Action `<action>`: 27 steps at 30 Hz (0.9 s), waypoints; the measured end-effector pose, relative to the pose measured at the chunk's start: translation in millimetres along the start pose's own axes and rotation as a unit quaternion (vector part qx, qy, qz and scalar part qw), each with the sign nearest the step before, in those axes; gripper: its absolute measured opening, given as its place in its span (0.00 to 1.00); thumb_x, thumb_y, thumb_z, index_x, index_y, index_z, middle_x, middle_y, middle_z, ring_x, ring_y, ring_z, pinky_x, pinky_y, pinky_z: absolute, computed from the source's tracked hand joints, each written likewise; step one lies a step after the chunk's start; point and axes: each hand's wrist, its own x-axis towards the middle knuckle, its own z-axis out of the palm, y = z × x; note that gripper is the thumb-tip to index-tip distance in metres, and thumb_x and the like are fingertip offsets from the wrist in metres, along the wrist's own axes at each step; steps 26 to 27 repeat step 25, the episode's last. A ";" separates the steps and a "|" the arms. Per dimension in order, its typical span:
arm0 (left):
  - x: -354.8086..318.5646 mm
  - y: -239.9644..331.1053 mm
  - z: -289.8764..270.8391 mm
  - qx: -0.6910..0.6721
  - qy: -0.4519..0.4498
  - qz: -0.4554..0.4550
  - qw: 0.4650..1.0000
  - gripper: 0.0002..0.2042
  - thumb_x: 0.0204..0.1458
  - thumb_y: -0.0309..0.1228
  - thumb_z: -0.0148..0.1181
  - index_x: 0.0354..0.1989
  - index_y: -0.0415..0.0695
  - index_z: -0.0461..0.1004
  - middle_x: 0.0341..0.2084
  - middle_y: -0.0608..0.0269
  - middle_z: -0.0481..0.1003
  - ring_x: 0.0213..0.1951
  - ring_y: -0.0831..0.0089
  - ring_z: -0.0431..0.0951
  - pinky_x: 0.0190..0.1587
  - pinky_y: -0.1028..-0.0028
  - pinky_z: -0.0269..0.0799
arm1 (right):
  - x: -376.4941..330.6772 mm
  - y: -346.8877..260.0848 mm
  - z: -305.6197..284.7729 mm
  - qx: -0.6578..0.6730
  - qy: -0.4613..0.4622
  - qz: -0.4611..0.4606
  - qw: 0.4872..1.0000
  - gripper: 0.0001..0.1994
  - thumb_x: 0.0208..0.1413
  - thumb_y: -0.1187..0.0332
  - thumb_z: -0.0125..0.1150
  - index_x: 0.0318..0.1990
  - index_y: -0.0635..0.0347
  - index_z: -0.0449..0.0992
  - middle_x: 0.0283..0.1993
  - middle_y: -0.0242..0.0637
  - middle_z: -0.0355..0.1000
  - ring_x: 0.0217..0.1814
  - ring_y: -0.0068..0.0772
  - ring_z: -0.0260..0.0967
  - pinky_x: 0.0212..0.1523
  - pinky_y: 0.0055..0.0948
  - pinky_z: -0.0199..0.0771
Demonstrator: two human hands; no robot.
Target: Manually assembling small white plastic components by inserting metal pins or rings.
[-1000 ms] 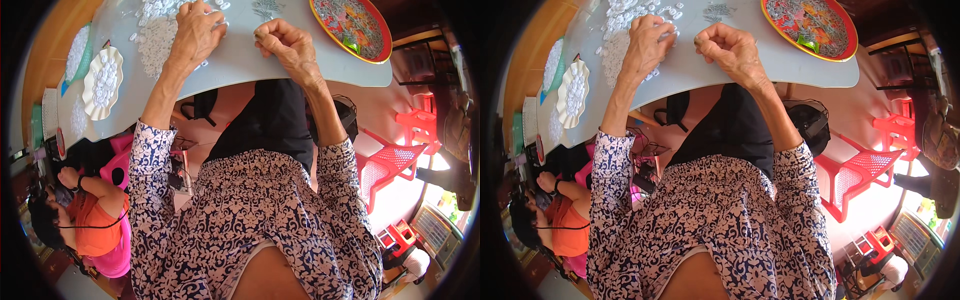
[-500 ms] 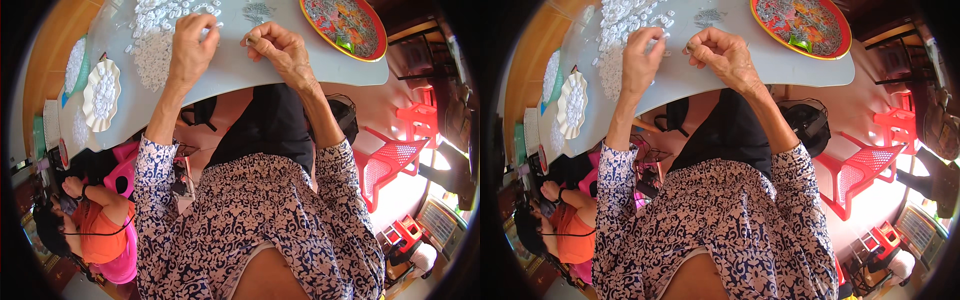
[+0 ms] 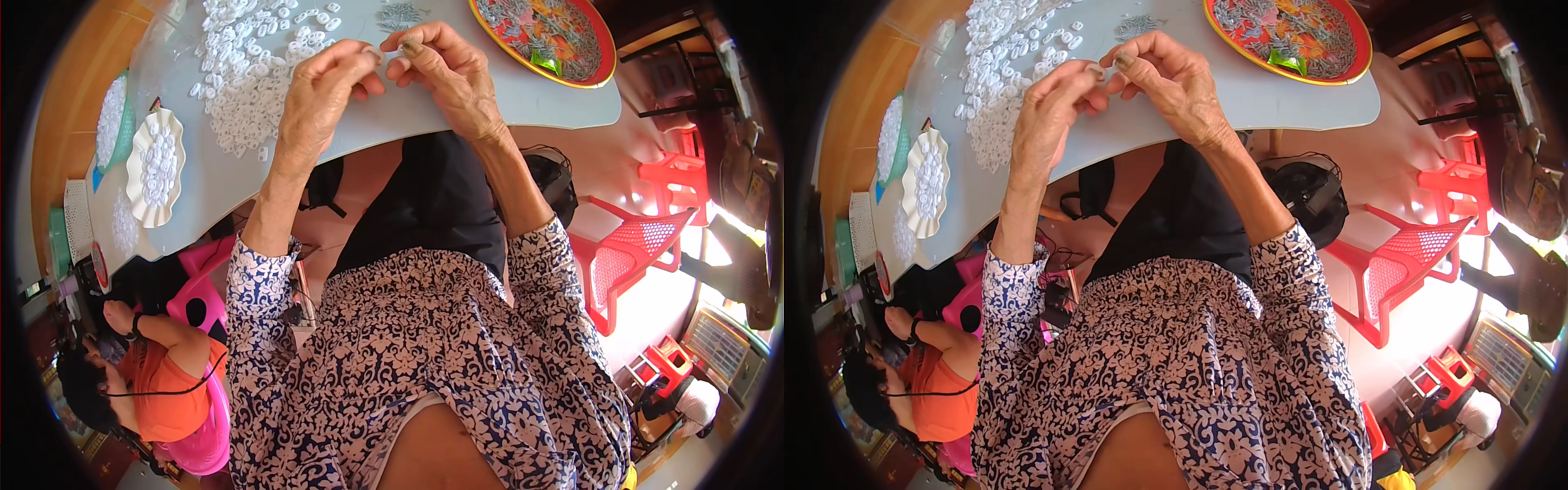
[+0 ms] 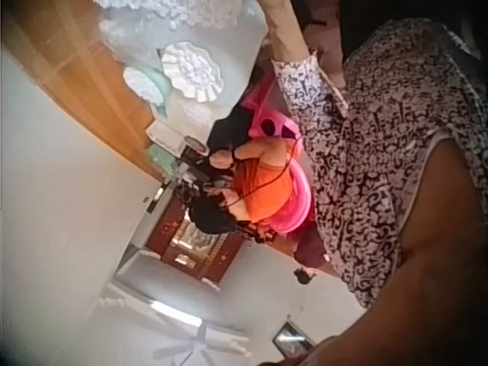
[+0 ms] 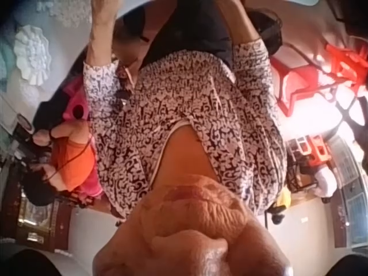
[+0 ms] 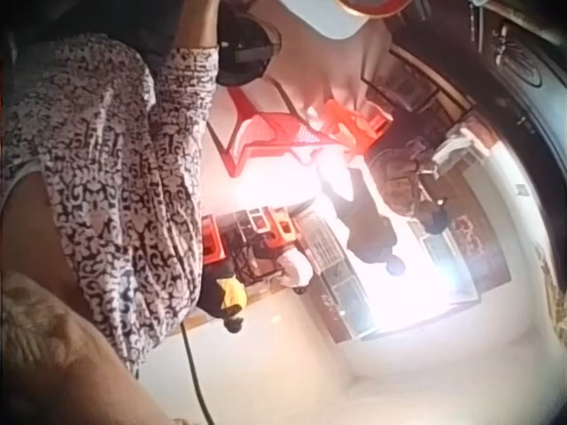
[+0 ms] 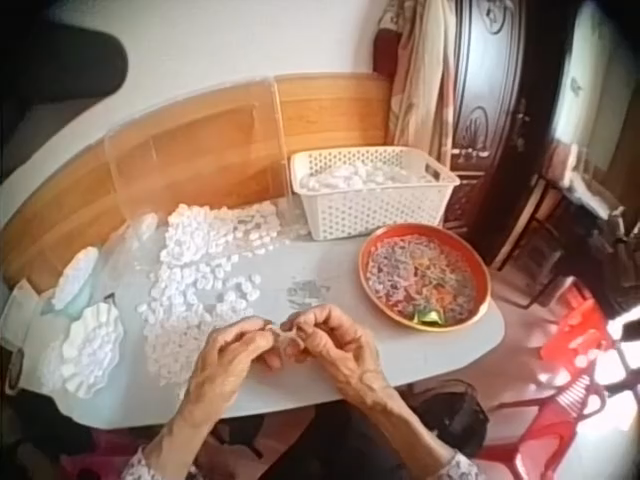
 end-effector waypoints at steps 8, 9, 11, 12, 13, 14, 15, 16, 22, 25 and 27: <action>-1.4 3.2 1.9 0.076 0.017 0.012 0.997 0.13 0.54 0.37 0.50 0.31 0.39 0.76 0.21 0.66 0.73 0.23 0.82 0.68 0.30 0.80 0.63 | -0.8 -0.8 1.4 0.057 -0.011 0.017 0.998 0.07 0.61 0.68 0.51 0.41 0.60 0.71 0.42 0.36 0.72 0.38 0.20 0.71 0.40 0.22 0.72; -1.2 4.4 -0.7 0.129 0.014 0.007 0.991 0.13 0.54 0.36 0.50 0.29 0.39 0.76 0.19 0.66 0.72 0.22 0.82 0.67 0.30 0.80 0.62 | -0.6 -0.7 2.0 0.057 -0.010 0.017 0.998 0.07 0.61 0.68 0.51 0.41 0.60 0.71 0.42 0.36 0.72 0.38 0.20 0.71 0.40 0.22 0.72; 0.4 2.1 -1.9 0.126 -0.013 0.007 0.992 0.13 0.53 0.36 0.50 0.26 0.39 0.75 0.17 0.67 0.71 0.22 0.82 0.66 0.30 0.79 0.62 | 0.3 0.0 2.8 0.081 0.025 -0.003 0.996 0.08 0.60 0.68 0.52 0.41 0.62 0.72 0.37 0.33 0.72 0.36 0.19 0.70 0.39 0.20 0.71; 1.0 1.3 -2.2 0.122 -0.039 0.008 0.992 0.13 0.53 0.35 0.50 0.24 0.39 0.74 0.15 0.68 0.69 0.22 0.82 0.66 0.29 0.79 0.61 | 0.3 1.7 0.9 0.081 0.025 -0.003 0.996 0.08 0.60 0.68 0.52 0.41 0.62 0.72 0.37 0.33 0.72 0.36 0.19 0.70 0.39 0.20 0.71; 0.9 2.1 -1.8 0.122 -0.040 0.008 0.992 0.13 0.53 0.35 0.50 0.24 0.39 0.74 0.15 0.68 0.69 0.22 0.82 0.66 0.29 0.79 0.61 | -0.4 4.4 -2.3 0.052 0.026 0.000 0.998 0.08 0.60 0.68 0.53 0.41 0.63 0.73 0.34 0.31 0.72 0.35 0.18 0.69 0.38 0.20 0.70; 0.3 4.1 -0.8 0.096 -0.026 -0.010 0.995 0.13 0.52 0.34 0.50 0.22 0.39 0.73 0.15 0.68 0.68 0.23 0.81 0.66 0.30 0.79 0.61 | -0.6 4.0 -2.6 0.023 0.026 0.004 0.999 0.08 0.60 0.68 0.54 0.41 0.63 0.73 0.32 0.30 0.72 0.34 0.17 0.68 0.37 0.19 0.69; 0.0 5.5 -0.5 0.070 -0.011 -0.027 0.997 0.13 0.52 0.34 0.50 0.20 0.40 0.71 0.14 0.68 0.67 0.24 0.81 0.67 0.31 0.79 0.61 | -1.2 3.5 -2.4 0.023 0.025 0.004 0.999 0.08 0.60 0.68 0.54 0.41 0.63 0.73 0.32 0.30 0.72 0.34 0.17 0.68 0.37 0.19 0.69; 0.3 6.0 -0.9 0.070 -0.011 -0.027 0.997 0.13 0.52 0.34 0.50 0.20 0.40 0.71 0.14 0.68 0.67 0.24 0.81 0.67 0.31 0.79 0.61 | -2.1 2.4 -2.0 0.007 0.031 0.006 0.999 0.08 0.58 0.68 0.56 0.40 0.63 0.74 0.30 0.29 0.71 0.33 0.16 0.68 0.36 0.18 0.69; 5.4 7.2 -5.0 -0.028 -0.016 -0.010 0.999 0.12 0.51 0.32 0.50 0.19 0.40 0.70 0.16 0.66 0.67 0.27 0.79 0.68 0.34 0.78 0.61 | -2.2 4.7 0.4 -0.011 0.013 -0.012 1.000 0.09 0.54 0.70 0.61 0.41 0.63 0.74 0.31 0.28 0.72 0.32 0.17 0.70 0.35 0.18 0.73; 6.0 8.5 -3.2 -0.029 -0.021 0.002 0.999 0.12 0.52 0.32 0.49 0.19 0.41 0.71 0.16 0.66 0.67 0.27 0.79 0.68 0.33 0.78 0.61 | -2.2 4.5 -0.6 -0.009 0.002 -0.010 1.000 0.11 0.54 0.71 0.61 0.45 0.62 0.73 0.33 0.29 0.73 0.33 0.17 0.70 0.35 0.19 0.74; 6.0 8.5 -3.2 -0.029 -0.021 0.002 0.999 0.12 0.52 0.32 0.49 0.19 0.41 0.71 0.16 0.66 0.67 0.27 0.79 0.68 0.33 0.78 0.61 | -2.2 4.5 -0.6 -0.009 0.002 -0.010 1.000 0.11 0.54 0.71 0.61 0.45 0.62 0.73 0.33 0.29 0.73 0.33 0.17 0.70 0.35 0.19 0.74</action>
